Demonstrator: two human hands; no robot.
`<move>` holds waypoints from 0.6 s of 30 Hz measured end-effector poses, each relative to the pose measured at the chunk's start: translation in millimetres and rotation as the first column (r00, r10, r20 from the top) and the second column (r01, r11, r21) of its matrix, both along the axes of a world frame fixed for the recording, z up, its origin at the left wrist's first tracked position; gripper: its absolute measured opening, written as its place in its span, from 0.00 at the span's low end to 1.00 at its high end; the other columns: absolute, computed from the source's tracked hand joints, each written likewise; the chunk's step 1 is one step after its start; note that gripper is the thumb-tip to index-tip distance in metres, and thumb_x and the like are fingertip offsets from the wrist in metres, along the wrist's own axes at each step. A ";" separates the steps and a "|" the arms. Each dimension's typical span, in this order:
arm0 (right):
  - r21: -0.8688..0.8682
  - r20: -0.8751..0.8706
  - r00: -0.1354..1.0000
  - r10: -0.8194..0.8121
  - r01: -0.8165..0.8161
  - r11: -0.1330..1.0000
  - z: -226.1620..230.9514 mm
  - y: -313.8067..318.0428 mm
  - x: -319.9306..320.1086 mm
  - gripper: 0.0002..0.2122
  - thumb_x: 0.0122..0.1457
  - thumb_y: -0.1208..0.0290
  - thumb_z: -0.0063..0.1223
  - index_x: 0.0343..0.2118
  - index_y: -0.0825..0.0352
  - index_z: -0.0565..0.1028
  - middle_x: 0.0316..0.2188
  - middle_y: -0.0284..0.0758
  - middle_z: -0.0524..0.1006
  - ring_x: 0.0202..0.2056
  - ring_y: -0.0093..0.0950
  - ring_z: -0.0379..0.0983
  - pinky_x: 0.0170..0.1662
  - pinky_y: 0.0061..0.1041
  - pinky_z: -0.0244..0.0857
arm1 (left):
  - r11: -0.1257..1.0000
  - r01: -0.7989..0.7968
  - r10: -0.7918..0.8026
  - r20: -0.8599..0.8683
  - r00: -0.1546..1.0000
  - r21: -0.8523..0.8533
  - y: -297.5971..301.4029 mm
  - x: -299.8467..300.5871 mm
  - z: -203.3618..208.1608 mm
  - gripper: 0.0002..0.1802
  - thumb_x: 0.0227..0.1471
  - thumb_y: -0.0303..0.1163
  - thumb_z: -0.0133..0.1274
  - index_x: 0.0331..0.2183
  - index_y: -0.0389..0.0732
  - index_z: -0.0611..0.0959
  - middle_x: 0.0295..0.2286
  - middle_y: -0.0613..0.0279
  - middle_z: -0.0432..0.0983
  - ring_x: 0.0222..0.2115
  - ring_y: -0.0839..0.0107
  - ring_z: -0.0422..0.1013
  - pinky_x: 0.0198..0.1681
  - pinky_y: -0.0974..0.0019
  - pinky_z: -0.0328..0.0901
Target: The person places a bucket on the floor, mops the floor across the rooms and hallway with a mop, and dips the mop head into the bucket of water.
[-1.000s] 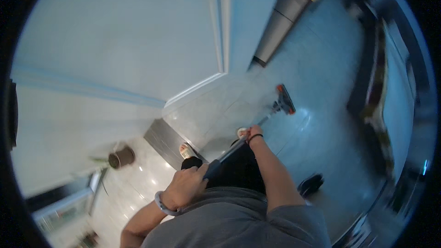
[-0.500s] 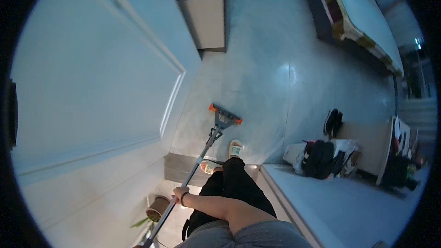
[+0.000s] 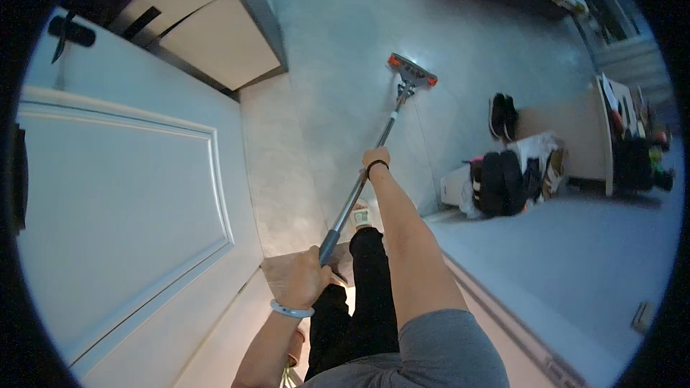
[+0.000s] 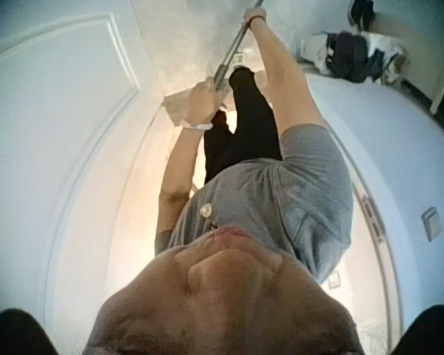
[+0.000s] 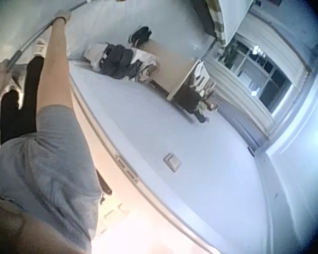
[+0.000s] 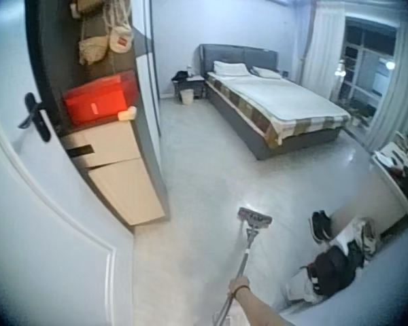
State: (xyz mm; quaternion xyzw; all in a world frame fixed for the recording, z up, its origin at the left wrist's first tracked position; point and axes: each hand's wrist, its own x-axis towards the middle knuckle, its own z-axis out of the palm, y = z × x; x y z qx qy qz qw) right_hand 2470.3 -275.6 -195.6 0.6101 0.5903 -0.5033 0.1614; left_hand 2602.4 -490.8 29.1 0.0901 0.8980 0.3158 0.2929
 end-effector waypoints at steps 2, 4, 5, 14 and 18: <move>-0.152 0.011 0.988 -0.156 0.156 0.976 -17.4 12.4 36.5 0.05 0.43 0.68 0.44 0.22 0.56 0.73 0.24 0.26 0.72 0.21 0.25 0.69 0.18 0.24 0.60 | 0.992 0.114 -0.119 -0.089 0.989 -0.055 -15.0 17.3 -5.5 0.07 0.31 0.26 0.43 0.18 0.33 0.66 0.14 0.46 0.65 0.18 0.52 0.64 0.23 0.55 0.58; 0.223 0.445 0.059 0.894 -0.974 -0.047 -57.0 24.0 96.9 0.07 0.45 0.69 0.42 0.22 0.67 0.70 0.22 0.36 0.71 0.23 0.29 0.69 0.18 0.25 0.60 | 0.978 0.205 -0.207 -0.068 0.976 -0.039 -29.9 35.2 18.0 0.07 0.30 0.27 0.43 0.18 0.34 0.66 0.14 0.48 0.65 0.18 0.53 0.64 0.23 0.55 0.58; 0.246 0.538 -0.070 0.840 -0.940 -0.235 -48.0 -28.9 125.6 0.04 0.40 0.70 0.46 0.16 0.52 0.73 0.17 0.24 0.72 0.19 0.19 0.69 0.19 0.20 0.61 | 0.972 0.204 -0.208 -0.020 0.978 -0.112 -59.0 52.1 25.4 0.07 0.30 0.27 0.43 0.18 0.34 0.66 0.15 0.49 0.65 0.18 0.53 0.64 0.22 0.55 0.57; -0.621 0.173 0.910 -0.377 0.398 0.675 51.1 -307.5 346.5 0.05 0.37 0.83 0.41 0.19 0.68 0.61 0.12 0.36 0.60 0.13 0.32 0.61 0.16 0.41 0.60 | 0.866 0.247 -0.154 0.238 0.959 -0.435 -287.9 228.2 147.2 0.10 0.30 0.26 0.46 0.24 0.41 0.73 0.14 0.53 0.68 0.17 0.57 0.65 0.19 0.61 0.61; -0.646 0.238 0.835 -0.496 0.517 0.561 82.8 -334.1 362.0 0.05 0.39 0.81 0.39 0.12 0.70 0.60 0.08 0.38 0.60 0.11 0.32 0.61 0.14 0.33 0.60 | 0.826 0.234 -0.134 0.225 0.965 -0.513 -325.1 257.9 178.5 0.10 0.29 0.26 0.46 0.24 0.41 0.72 0.13 0.53 0.67 0.16 0.56 0.65 0.18 0.59 0.59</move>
